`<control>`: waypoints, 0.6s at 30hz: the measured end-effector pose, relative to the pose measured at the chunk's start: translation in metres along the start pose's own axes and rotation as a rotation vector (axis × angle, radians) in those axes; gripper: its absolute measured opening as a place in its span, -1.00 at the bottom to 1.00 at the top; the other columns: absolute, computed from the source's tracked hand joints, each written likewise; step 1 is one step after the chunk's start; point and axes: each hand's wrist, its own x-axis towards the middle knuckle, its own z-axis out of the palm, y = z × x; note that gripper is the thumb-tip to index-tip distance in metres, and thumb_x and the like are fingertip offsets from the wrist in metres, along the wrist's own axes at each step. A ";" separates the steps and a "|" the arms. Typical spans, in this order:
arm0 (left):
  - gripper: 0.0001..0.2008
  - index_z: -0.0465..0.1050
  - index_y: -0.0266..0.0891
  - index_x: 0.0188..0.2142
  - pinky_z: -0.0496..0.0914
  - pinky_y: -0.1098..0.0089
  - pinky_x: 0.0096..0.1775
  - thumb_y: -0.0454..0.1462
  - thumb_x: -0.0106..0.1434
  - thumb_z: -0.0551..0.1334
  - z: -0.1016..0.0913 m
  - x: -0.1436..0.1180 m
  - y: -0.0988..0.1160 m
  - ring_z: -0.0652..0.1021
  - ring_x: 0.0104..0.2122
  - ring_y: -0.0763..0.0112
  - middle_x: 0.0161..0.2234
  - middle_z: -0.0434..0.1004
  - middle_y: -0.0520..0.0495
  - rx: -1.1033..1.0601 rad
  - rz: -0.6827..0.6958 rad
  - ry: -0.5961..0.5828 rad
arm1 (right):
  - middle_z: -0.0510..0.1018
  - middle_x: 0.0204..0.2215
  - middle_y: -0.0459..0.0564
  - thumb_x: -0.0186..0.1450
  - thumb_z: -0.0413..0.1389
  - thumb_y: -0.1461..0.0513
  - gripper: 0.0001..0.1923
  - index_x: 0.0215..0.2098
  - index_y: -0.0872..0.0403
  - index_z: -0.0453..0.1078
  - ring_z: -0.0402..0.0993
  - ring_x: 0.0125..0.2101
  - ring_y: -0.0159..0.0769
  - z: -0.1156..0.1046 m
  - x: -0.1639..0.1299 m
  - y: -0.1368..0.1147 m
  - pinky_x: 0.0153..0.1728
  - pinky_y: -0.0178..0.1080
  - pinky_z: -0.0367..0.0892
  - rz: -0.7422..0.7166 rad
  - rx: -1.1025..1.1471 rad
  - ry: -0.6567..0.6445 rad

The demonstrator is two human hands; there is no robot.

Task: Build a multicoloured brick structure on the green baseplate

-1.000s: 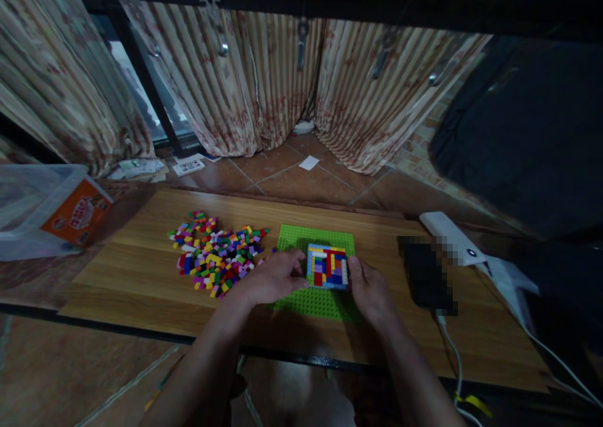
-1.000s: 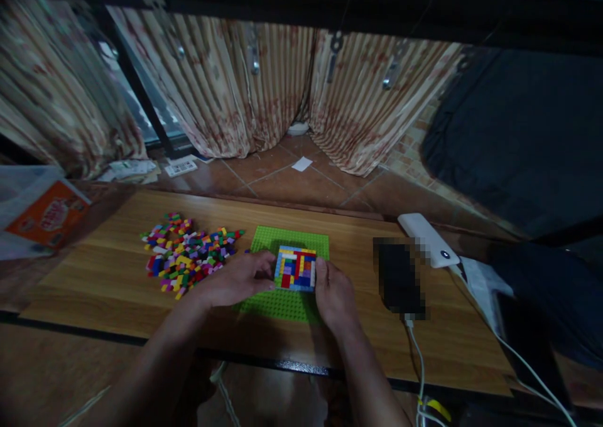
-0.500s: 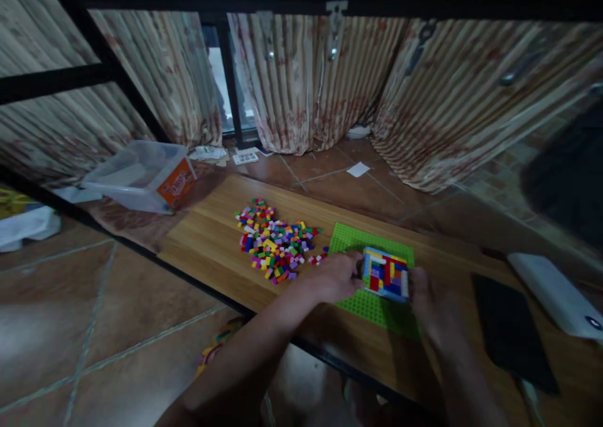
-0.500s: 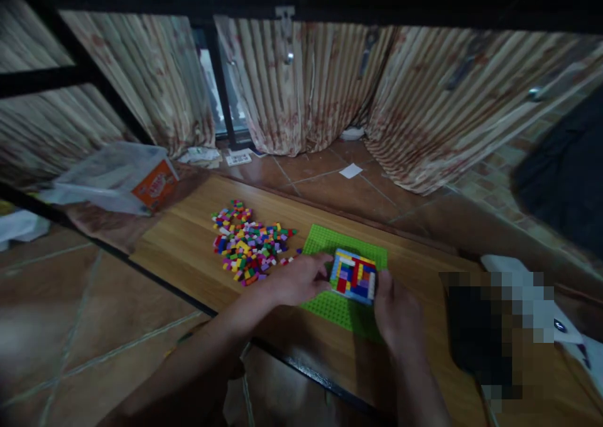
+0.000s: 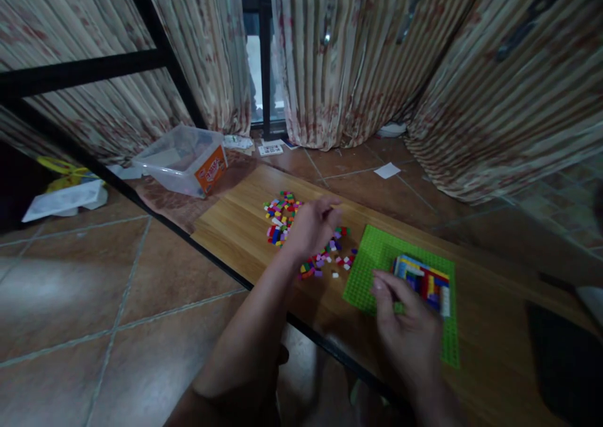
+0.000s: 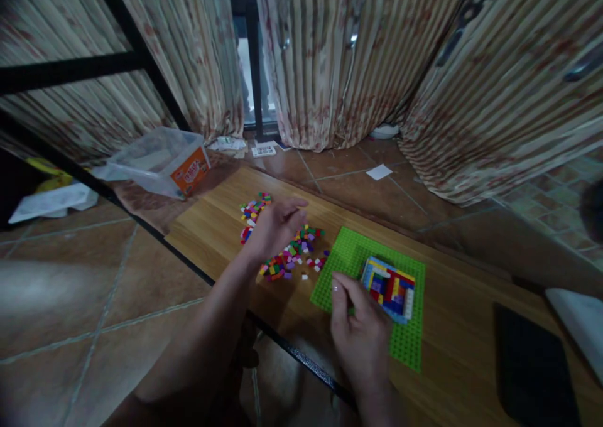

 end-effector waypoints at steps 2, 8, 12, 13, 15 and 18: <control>-0.78 0.49 -0.30 -0.16 0.38 0.46 -0.44 -0.30 0.23 0.17 -0.016 0.005 -0.006 0.53 -0.49 0.42 -0.48 0.53 -0.03 -0.103 -0.069 0.157 | 0.61 -0.27 -0.01 0.38 0.01 0.17 -0.79 -0.15 0.00 0.47 0.56 -0.26 -0.24 0.019 -0.004 -0.007 -0.21 -0.22 0.41 -0.095 0.055 -0.127; -0.86 0.47 -0.33 -0.27 0.35 0.56 -0.48 -0.31 0.19 0.20 -0.038 0.008 -0.003 0.45 -0.59 0.58 -0.55 0.47 0.04 -0.324 -0.193 0.353 | 0.56 -0.20 -0.01 0.38 -0.01 0.24 -0.79 -0.13 0.00 0.46 0.51 -0.20 -0.28 0.054 -0.004 -0.012 -0.18 -0.26 0.39 -0.134 0.034 -0.307; -0.85 0.48 -0.33 -0.27 0.35 0.56 -0.49 -0.30 0.18 0.21 -0.038 0.007 -0.001 0.46 -0.59 0.58 -0.55 0.48 0.04 -0.345 -0.183 0.341 | 0.54 -0.17 0.01 0.37 0.02 0.23 -0.80 -0.12 0.01 0.46 0.49 -0.17 -0.22 0.066 -0.002 -0.009 -0.17 -0.21 0.37 -0.125 -0.093 -0.333; -0.84 0.48 -0.32 -0.26 0.35 0.55 -0.49 -0.30 0.18 0.21 -0.038 0.007 -0.001 0.47 -0.58 0.57 -0.55 0.48 0.04 -0.347 -0.183 0.339 | 0.54 -0.17 0.01 0.37 0.02 0.22 -0.80 -0.13 0.01 0.46 0.49 -0.18 -0.21 0.068 -0.001 -0.008 -0.18 -0.20 0.37 -0.126 -0.125 -0.342; -0.84 0.49 -0.32 -0.26 0.35 0.55 -0.49 -0.29 0.18 0.21 -0.038 0.008 -0.002 0.47 -0.58 0.56 -0.55 0.48 0.04 -0.348 -0.189 0.341 | 0.54 -0.20 0.00 0.36 0.04 0.22 -0.83 -0.18 0.01 0.47 0.49 -0.20 -0.21 0.072 0.000 -0.008 -0.21 -0.21 0.36 -0.127 -0.168 -0.358; -0.83 0.49 -0.31 -0.27 0.37 0.55 -0.48 -0.28 0.15 0.23 -0.038 0.008 0.000 0.48 -0.56 0.55 -0.55 0.48 0.04 -0.355 -0.206 0.339 | 0.54 -0.24 -0.02 0.37 0.04 0.22 -0.84 -0.25 0.01 0.48 0.48 -0.23 -0.22 0.075 0.001 -0.009 -0.23 -0.23 0.35 -0.136 -0.212 -0.353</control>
